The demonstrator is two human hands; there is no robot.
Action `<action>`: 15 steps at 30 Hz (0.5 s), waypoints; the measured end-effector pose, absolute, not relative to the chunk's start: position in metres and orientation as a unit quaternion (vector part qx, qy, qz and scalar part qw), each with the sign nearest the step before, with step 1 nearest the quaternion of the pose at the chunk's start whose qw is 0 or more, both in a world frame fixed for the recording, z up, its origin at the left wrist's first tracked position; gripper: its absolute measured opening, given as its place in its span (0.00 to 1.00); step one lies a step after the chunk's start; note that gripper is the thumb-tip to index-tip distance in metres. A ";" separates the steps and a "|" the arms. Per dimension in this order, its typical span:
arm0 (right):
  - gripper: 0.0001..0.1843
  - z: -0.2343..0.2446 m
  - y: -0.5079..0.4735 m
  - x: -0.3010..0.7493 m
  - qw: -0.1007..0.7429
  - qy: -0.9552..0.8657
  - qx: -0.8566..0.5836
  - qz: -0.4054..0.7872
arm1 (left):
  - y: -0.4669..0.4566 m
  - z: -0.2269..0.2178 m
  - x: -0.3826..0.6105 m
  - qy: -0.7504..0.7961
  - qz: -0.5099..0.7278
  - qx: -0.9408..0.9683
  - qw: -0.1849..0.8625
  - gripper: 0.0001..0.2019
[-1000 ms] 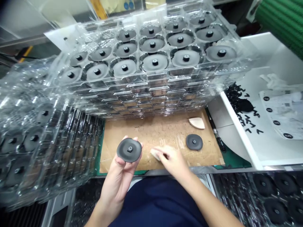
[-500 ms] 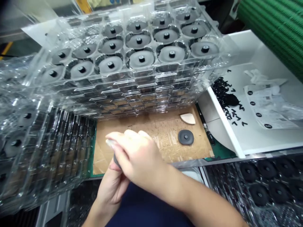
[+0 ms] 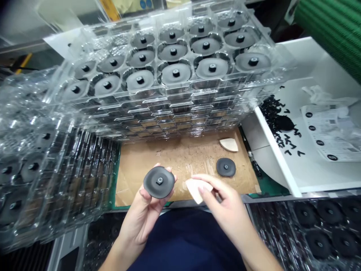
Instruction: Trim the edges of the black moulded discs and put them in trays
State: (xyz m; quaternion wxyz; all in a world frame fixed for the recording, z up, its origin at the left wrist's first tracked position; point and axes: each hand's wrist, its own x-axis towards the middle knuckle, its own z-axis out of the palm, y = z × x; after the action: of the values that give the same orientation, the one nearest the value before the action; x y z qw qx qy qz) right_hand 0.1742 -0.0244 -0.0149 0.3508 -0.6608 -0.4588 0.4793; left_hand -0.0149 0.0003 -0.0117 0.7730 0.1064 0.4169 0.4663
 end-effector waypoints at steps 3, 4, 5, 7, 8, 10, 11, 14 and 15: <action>0.14 -0.020 -0.028 0.160 0.313 -0.478 -0.633 0.522 | 0.000 -0.010 -0.015 0.405 0.466 0.112 0.778 0.28; 0.15 -0.022 -0.028 0.156 0.307 -0.486 -0.627 0.526 | 0.000 -0.010 -0.015 0.402 0.467 0.113 0.780 0.28; 0.15 -0.025 -0.029 0.154 0.305 -0.492 -0.624 0.525 | 0.000 -0.009 -0.016 0.399 0.468 0.113 0.780 0.28; 0.15 -0.028 -0.028 0.153 0.312 -0.499 -0.625 0.513 | -0.001 -0.008 -0.016 0.402 0.471 0.114 0.777 0.28; 0.15 -0.028 -0.027 0.155 0.316 -0.502 -0.625 0.506 | -0.001 -0.008 -0.016 0.406 0.472 0.113 0.775 0.27; 0.15 -0.024 -0.022 0.159 0.332 -0.507 -0.629 0.487 | -0.003 -0.008 -0.015 0.415 0.471 0.109 0.771 0.28; 0.14 -0.018 -0.019 0.161 0.344 -0.511 -0.630 0.473 | -0.004 -0.009 -0.014 0.418 0.470 0.107 0.770 0.28; 0.13 0.005 -0.007 0.155 0.407 -0.535 -0.616 0.410 | -0.006 -0.008 -0.008 0.413 0.473 0.112 0.770 0.29; 0.13 0.014 -0.005 0.150 0.431 -0.554 -0.601 0.382 | -0.006 -0.007 -0.006 0.410 0.470 0.118 0.773 0.29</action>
State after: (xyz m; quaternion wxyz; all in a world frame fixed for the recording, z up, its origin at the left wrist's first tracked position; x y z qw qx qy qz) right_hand 0.1500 -0.0045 0.0138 0.4306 -0.6013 -0.5540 0.3822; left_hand -0.0063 -0.0062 -0.0073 0.7727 0.1182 0.4097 0.4702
